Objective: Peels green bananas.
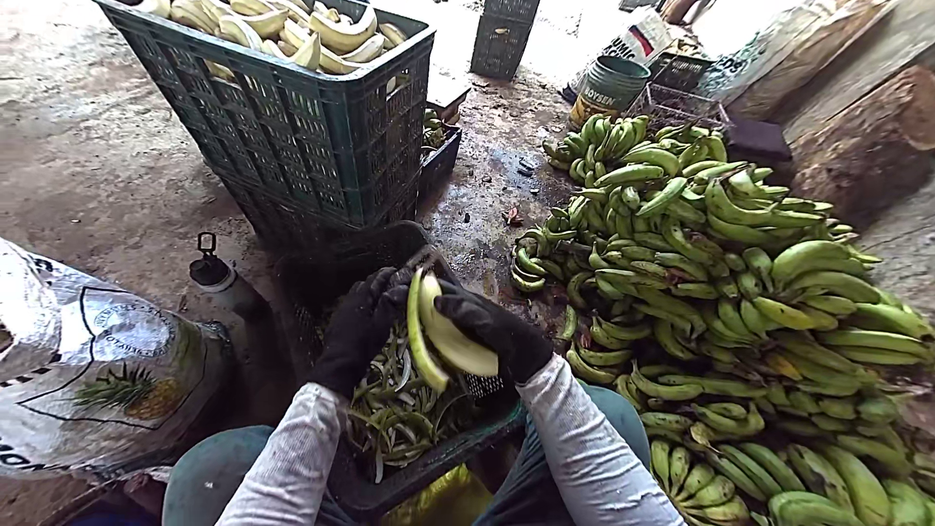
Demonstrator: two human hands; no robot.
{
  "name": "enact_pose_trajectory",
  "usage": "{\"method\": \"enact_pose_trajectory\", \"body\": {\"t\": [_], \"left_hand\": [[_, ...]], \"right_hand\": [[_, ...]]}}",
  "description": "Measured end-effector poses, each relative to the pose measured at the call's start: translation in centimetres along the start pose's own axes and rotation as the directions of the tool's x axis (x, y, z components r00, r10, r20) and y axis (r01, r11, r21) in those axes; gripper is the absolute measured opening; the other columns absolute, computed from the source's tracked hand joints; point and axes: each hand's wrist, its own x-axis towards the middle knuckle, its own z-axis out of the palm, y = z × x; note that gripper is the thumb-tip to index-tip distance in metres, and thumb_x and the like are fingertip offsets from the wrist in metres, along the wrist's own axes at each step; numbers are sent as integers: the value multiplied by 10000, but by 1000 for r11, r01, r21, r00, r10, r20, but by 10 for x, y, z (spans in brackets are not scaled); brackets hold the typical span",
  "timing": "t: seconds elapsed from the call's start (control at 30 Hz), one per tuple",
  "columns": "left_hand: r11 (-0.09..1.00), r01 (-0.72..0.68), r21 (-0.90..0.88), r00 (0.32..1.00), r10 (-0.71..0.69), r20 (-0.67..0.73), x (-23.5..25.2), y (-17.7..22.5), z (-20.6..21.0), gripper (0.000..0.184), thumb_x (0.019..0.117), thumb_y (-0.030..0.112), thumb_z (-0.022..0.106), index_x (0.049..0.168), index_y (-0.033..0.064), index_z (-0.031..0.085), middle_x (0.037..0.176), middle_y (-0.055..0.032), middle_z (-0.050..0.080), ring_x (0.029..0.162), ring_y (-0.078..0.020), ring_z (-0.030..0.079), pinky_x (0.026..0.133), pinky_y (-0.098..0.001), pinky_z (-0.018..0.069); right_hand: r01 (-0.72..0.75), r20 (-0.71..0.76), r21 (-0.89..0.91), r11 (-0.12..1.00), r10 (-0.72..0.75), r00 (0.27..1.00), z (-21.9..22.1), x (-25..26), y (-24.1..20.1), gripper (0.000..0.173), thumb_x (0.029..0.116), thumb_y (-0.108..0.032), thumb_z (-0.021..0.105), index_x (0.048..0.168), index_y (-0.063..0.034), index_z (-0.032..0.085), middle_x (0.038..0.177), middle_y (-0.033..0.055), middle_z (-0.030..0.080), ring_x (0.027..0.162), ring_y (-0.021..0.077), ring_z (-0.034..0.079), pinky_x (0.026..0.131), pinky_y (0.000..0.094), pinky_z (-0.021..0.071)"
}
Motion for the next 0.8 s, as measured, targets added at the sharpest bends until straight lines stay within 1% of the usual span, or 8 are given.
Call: {"method": "enact_pose_trajectory", "body": {"t": [0.1, 0.17, 0.27, 0.37, 0.43, 0.5, 0.63, 0.8], "left_hand": [[997, 70, -42, 998, -70, 2, 2, -6, -4, 520, 1048, 579, 424, 1440, 268, 567, 1278, -92, 662, 1104, -280, 654, 914, -597, 513], [998, 6, -67, 1000, -6, 8, -5, -3, 0, 550, 1030, 604, 411, 1454, 285, 557, 1318, -64, 654, 1144, -246, 647, 942, -581, 512], [978, -178, -104, 984, 175, -36, -21, 3, 18, 585, 1017, 600, 434, 1473, 252, 547, 1322, -50, 647, 1140, -185, 647, 960, -496, 536], [904, -427, -7, 891, 419, -173, -30, 5, 36, 631, 1007, 615, 473, 1423, 161, 611, 1157, -108, 699, 1033, -220, 668, 901, -474, 555], [883, -462, 89, 857, 470, -213, -32, 7, 42, 641, 1001, 625, 473, 1397, 147, 637, 1100, -154, 706, 990, -280, 680, 864, -510, 559], [922, -382, 60, 908, 387, -160, -31, 10, 40, 649, 1002, 631, 460, 1416, 158, 621, 1125, -136, 700, 1007, -264, 675, 877, -499, 558], [973, -214, -83, 977, 213, -16, -22, 7, 31, 577, 1016, 560, 461, 1481, 229, 546, 1302, -63, 651, 1146, -198, 635, 969, -489, 524], [953, -277, 123, 957, 285, -51, -23, 2, 30, 635, 971, 632, 508, 1439, 215, 609, 1183, -141, 699, 1087, -307, 663, 928, -554, 524]], "right_hand": [[-34, -81, 57, 998, 38, 996, 3, 1, 6, 555, 950, -324, 546, 1473, -151, 472, 1130, 71, 674, 946, 133, 665, 836, 328, 572], [73, -210, 273, 959, -15, 978, -2, 6, 14, 449, 1001, -391, 527, 1377, -145, 518, 1014, 74, 680, 860, 147, 676, 768, 334, 590], [335, -392, 531, 778, -125, 912, -6, 13, 14, 379, 1072, -458, 397, 1148, -156, 612, 915, 32, 689, 798, 133, 687, 701, 334, 610], [531, -533, 557, 638, -215, 818, -14, 24, 24, 426, 1086, -454, 316, 1114, -164, 626, 962, 34, 702, 841, 149, 692, 685, 347, 600], [557, -613, 533, 637, -163, 773, -13, 25, 25, 422, 1089, -455, 292, 1114, -172, 604, 944, 27, 689, 836, 147, 683, 678, 352, 591], [544, -620, 489, 681, -167, 766, -10, 24, 22, 415, 1088, -454, 299, 1102, -171, 601, 902, 19, 676, 787, 132, 669, 636, 330, 576], [455, -380, 509, 731, -283, 881, -6, 15, 19, 414, 1087, -469, 348, 1210, -180, 616, 989, 13, 696, 848, 106, 682, 721, 310, 603], [265, -467, 220, 939, -137, 873, -4, 15, 17, 306, 1100, -338, 364, 1206, -147, 578, 824, 8, 637, 674, 91, 618, 599, 271, 552]]}}
